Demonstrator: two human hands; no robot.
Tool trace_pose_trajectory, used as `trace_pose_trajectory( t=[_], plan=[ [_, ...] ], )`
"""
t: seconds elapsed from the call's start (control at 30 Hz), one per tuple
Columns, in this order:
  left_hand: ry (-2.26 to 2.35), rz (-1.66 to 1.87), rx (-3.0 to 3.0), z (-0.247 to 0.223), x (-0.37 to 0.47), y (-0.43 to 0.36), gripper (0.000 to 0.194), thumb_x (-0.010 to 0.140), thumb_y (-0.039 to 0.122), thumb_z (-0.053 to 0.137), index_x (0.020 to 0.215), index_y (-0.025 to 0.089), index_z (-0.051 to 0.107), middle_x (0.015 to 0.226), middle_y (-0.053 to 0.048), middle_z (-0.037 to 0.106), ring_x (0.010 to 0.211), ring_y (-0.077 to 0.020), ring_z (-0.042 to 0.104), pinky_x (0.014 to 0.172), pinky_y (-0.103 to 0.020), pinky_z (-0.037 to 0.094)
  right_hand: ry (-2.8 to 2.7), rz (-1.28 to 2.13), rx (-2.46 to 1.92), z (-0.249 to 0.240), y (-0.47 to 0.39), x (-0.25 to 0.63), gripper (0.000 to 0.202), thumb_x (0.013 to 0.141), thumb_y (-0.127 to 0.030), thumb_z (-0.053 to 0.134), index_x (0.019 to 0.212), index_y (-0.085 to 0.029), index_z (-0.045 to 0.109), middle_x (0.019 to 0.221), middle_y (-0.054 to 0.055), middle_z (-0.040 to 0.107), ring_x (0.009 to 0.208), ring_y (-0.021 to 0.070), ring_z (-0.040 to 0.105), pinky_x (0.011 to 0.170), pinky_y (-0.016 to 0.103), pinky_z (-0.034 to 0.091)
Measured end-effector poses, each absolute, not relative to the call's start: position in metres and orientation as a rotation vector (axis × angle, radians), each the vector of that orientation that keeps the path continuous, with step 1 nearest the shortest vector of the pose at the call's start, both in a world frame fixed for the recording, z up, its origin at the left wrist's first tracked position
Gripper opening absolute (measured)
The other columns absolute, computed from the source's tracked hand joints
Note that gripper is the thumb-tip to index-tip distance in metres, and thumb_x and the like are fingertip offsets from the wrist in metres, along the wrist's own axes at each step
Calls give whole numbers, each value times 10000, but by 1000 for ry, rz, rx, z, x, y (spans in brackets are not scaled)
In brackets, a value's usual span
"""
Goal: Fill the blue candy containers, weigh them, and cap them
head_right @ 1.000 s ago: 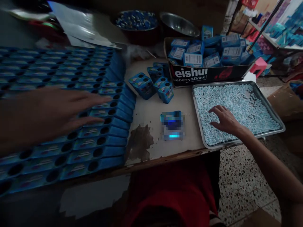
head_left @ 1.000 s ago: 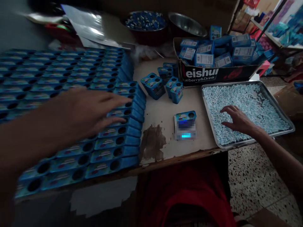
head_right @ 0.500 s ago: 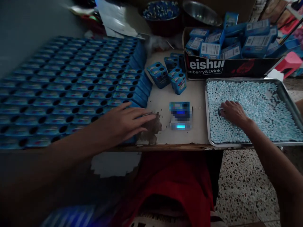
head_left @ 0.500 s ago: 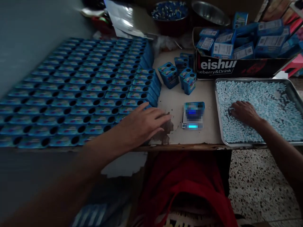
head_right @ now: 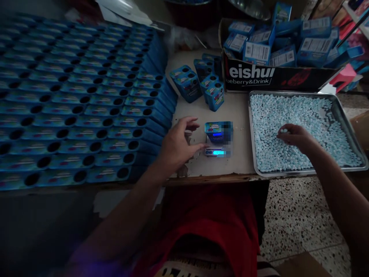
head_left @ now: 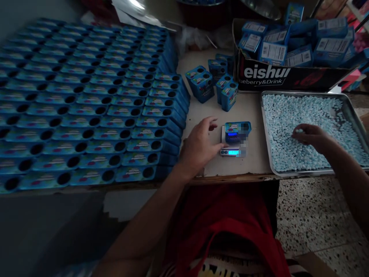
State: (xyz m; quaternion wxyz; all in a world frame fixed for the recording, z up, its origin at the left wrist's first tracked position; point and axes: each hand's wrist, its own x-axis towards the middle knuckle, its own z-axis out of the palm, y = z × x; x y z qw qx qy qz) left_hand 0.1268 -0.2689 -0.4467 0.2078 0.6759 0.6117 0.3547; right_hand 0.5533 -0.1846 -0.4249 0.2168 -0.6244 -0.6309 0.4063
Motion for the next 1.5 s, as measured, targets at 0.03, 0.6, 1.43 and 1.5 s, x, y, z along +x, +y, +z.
trace_pose_trajectory(
  t=[0.03, 0.6, 1.43, 1.5],
  plan=[
    [1664, 1011, 1829, -450, 130, -267, 787, 750, 269, 918, 1435, 273, 530, 1333, -107, 711, 1224, -299, 695, 995, -463, 606, -1673, 1220, -1732, -424, -186, 550, 379, 695, -529, 874, 844, -254, 658, 602, -25, 537, 514, 126, 450, 477, 279, 342],
    [1265, 1025, 2457, -427, 204, -209, 380, 941, 91, 603, 1222, 303, 745, 1249, -76, 761, 1238, -308, 653, 1137, -538, 498, -1127, 1388, -1471, -421, -208, 453, 471, 1014, -680, 513, 1095, -241, 662, 1101, 133, 749, 1087, 278, 717, 941, 453, 606],
    [1281, 1453, 1552, -455, 212, -194, 461, 701, 384, 932, 1091, 201, 766, 1064, -34, 789, 1042, -246, 736, 1023, -392, 563, -206, 1802, -966, -434, -208, 455, 58, 994, -155, 599, 975, -164, 652, 913, 84, 698, 757, 139, 668, 648, 202, 593],
    [1262, 1431, 1332, -463, 193, -208, 525, 627, 384, 976, 1062, 187, 756, 1038, -35, 792, 999, -236, 747, 993, -378, 579, -346, 1798, -1037, -432, -206, 466, 76, 922, -106, 690, 979, -153, 675, 863, 57, 699, 655, 100, 613, 560, 168, 531]
  ],
)
